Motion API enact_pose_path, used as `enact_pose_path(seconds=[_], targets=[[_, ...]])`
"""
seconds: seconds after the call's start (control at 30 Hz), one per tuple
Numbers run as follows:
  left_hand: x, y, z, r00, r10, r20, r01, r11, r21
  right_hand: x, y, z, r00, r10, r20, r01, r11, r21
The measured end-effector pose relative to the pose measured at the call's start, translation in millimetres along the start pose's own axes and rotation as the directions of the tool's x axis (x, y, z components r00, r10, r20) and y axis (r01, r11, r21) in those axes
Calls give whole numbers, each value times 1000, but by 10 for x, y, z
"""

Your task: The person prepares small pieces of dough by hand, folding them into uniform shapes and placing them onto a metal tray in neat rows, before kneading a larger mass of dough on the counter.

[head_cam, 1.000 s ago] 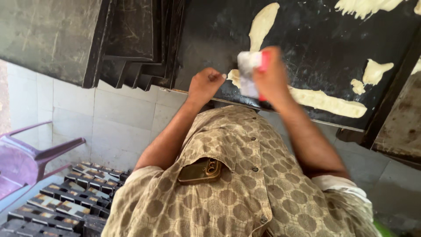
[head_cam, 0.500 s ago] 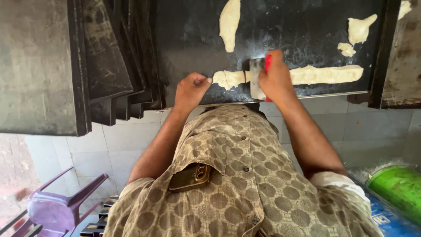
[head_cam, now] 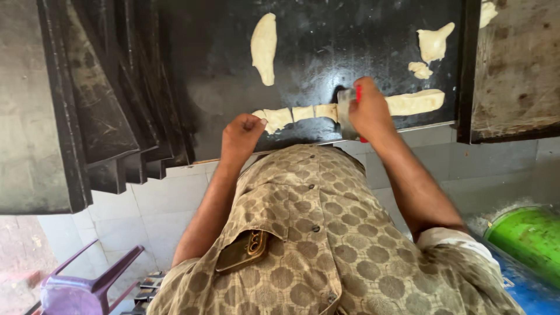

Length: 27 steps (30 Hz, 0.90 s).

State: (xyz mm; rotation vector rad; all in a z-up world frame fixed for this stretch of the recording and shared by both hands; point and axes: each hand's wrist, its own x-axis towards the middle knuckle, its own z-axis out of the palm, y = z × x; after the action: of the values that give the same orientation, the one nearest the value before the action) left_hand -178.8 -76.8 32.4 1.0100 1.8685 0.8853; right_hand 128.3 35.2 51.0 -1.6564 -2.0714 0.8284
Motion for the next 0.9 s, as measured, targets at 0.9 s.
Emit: enact_pose_path(seconds=[0.9], targets=[[-169,707,1008,993,-110,-52,109,994,-32,80,1354,-1330,995,-43,-95,36,996,-83]])
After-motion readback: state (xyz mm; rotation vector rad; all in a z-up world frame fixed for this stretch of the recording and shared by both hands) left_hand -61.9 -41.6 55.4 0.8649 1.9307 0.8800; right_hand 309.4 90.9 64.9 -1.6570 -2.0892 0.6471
